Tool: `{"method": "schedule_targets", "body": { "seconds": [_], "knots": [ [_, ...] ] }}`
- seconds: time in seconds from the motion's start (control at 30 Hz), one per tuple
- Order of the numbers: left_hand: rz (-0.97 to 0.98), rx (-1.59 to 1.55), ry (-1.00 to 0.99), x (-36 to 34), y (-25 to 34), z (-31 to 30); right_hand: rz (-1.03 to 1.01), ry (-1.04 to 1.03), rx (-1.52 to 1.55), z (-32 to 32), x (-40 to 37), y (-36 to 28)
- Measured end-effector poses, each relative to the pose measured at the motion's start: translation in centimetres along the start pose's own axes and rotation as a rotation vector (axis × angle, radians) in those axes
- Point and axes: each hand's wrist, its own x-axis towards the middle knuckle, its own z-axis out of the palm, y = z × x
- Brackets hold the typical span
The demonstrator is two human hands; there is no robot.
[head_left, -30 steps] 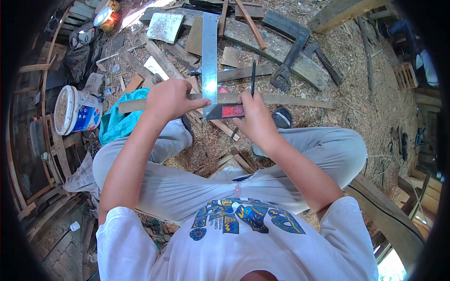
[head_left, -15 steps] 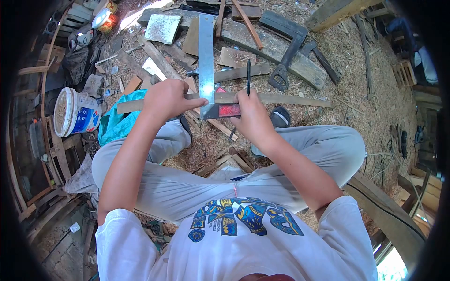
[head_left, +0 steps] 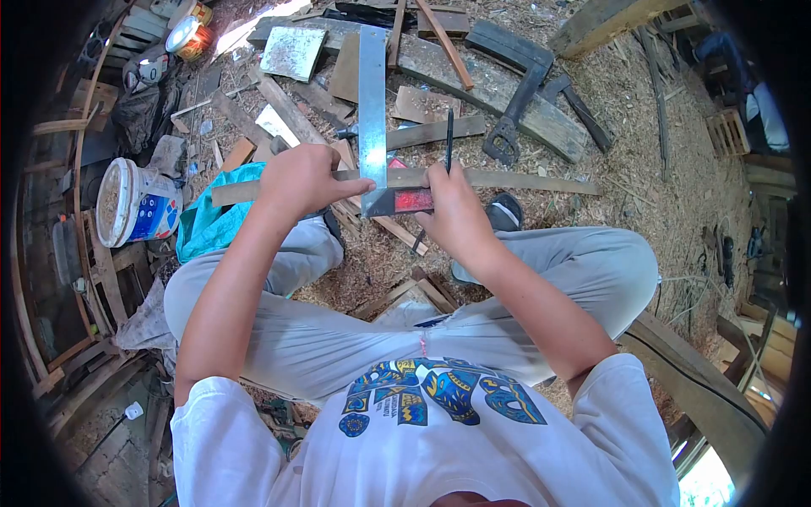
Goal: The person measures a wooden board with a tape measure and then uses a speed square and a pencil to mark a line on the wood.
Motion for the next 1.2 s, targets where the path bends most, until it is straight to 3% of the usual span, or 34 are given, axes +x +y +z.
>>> {"method": "schedule_targets", "body": {
  "seconds": [1.2],
  "knots": [
    [-0.036,-0.02,-0.093,-0.2,0.06,-0.06,-0.032,0.004,-0.013,0.11,-0.37,-0.08]
  ]
}}
